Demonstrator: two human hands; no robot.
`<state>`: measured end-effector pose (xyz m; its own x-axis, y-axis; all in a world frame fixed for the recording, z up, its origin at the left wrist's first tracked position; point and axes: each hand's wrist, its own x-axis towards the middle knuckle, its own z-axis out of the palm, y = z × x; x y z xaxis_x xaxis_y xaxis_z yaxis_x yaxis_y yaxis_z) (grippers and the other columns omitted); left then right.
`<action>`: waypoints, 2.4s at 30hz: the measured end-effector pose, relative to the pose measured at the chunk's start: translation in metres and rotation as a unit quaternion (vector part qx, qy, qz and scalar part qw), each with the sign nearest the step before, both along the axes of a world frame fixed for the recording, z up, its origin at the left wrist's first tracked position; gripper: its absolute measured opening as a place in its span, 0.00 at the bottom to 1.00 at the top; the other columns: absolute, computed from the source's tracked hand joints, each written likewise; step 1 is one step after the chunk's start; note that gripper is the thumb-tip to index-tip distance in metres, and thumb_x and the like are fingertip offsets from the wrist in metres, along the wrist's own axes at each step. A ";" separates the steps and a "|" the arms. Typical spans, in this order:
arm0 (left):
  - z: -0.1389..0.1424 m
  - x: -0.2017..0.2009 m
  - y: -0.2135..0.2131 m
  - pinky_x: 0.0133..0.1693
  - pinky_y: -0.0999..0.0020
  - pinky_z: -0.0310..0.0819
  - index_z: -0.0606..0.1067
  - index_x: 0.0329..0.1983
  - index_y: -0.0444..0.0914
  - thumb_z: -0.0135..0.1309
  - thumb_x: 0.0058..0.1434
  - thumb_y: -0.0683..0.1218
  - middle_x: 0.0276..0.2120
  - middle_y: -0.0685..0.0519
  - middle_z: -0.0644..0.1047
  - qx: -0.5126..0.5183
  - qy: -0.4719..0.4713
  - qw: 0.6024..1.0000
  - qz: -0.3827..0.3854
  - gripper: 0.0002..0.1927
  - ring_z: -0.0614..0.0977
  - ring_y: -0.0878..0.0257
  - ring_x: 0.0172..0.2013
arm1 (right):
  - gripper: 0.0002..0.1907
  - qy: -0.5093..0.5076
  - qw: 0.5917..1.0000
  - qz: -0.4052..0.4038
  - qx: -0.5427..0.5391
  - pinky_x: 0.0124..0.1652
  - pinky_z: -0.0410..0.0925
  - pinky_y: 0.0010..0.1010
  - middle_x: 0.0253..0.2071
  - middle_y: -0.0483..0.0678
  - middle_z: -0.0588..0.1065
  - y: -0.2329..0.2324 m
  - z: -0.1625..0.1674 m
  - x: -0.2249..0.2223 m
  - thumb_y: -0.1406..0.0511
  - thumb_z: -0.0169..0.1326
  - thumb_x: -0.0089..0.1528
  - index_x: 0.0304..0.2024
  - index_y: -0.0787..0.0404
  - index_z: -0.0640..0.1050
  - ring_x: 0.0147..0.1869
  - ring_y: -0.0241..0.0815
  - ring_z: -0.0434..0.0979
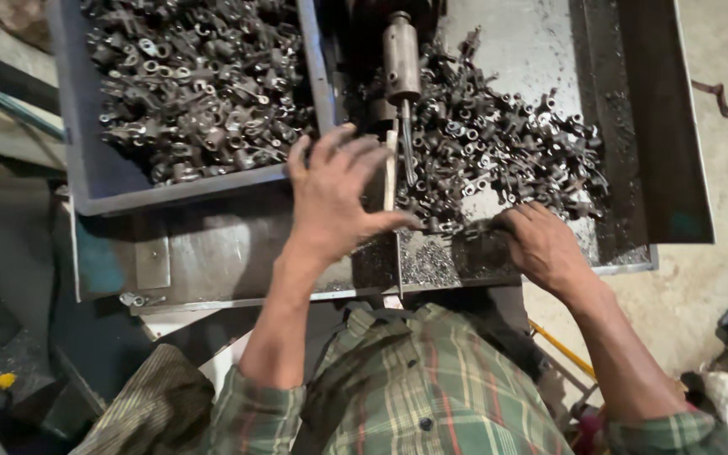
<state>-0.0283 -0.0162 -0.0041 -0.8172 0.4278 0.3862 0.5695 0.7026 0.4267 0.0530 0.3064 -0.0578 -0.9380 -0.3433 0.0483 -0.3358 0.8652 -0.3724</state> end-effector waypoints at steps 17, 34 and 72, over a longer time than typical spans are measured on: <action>-0.002 0.002 0.009 0.62 0.41 0.47 0.81 0.49 0.48 0.70 0.44 0.61 0.50 0.57 0.79 -0.032 -0.025 0.999 0.036 0.30 0.68 0.56 0.64 | 0.10 0.123 0.985 0.041 -0.111 0.47 0.69 0.39 0.41 0.49 0.76 -0.093 0.054 -0.052 0.72 0.59 0.60 0.45 0.60 0.79 0.46 0.50 0.75; -0.002 0.004 0.024 0.60 0.45 0.51 0.79 0.48 0.46 0.70 0.42 0.48 0.47 0.56 0.79 0.000 -0.008 0.995 0.101 0.27 0.71 0.56 0.60 | 0.17 0.183 0.974 0.028 -0.131 0.52 0.69 0.37 0.48 0.49 0.80 -0.100 0.051 -0.052 0.76 0.58 0.58 0.49 0.61 0.80 0.51 0.48 0.79; -0.016 -0.004 0.016 0.57 0.40 0.51 0.84 0.44 0.50 0.69 0.51 0.55 0.40 0.62 0.81 -0.011 0.006 0.998 0.060 0.17 0.72 0.56 0.54 | 0.14 0.126 0.941 -0.071 -0.307 0.44 0.75 0.30 0.45 0.51 0.81 -0.101 0.025 -0.066 0.71 0.62 0.67 0.55 0.60 0.78 0.44 0.40 0.83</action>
<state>-0.0324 0.0000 -0.0204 -0.8588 0.3349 0.3876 0.4850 0.7750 0.4050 -0.0127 0.2056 -0.0326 -0.9050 -0.0496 0.4226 -0.3765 0.5560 -0.7410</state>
